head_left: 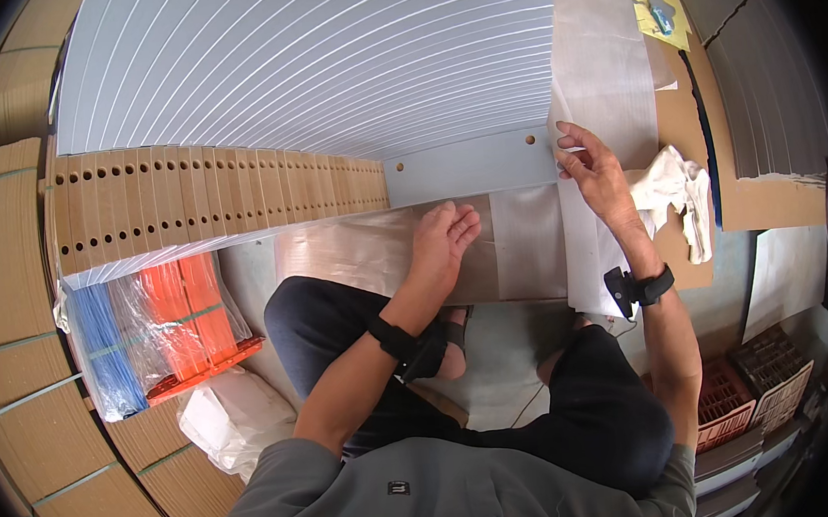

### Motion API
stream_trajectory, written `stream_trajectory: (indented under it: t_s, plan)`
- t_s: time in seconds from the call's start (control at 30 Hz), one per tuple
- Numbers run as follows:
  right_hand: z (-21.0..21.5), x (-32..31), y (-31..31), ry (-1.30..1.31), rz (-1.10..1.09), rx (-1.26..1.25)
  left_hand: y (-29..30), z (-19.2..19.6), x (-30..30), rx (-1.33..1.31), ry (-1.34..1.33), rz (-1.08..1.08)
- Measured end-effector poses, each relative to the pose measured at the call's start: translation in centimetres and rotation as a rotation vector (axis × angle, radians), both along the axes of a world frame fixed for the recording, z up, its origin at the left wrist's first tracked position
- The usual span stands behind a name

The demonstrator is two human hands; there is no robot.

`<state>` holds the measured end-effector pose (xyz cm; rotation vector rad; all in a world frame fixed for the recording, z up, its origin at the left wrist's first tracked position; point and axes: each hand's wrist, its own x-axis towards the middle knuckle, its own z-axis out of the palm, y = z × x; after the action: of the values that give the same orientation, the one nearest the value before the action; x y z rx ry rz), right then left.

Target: Wiping and cleaning the edges and surfaces of grey furniture panels using a sponge and a cloth.

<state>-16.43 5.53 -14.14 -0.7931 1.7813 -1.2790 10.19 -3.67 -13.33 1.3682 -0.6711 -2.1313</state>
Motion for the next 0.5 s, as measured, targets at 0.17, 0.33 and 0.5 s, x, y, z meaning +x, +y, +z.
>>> stream_trajectory:
  t_s: [0.17, 0.33, 0.5]
  plan:
    - [-2.2, 2.3, 2.1, 0.119, -0.039, -0.101, 1.4, 0.7, -1.0, 0.041, -0.088, -0.053]
    - [-2.1, 3.9, 2.7, 0.144, 0.068, -0.061, 1.6, 1.5, -2.0, -0.028, -0.144, -0.119]
    - [1.3, 2.9, 4.4, 0.476, -0.016, -0.123, 2.6, 2.3, -2.3, 0.020, -0.150, -0.210]
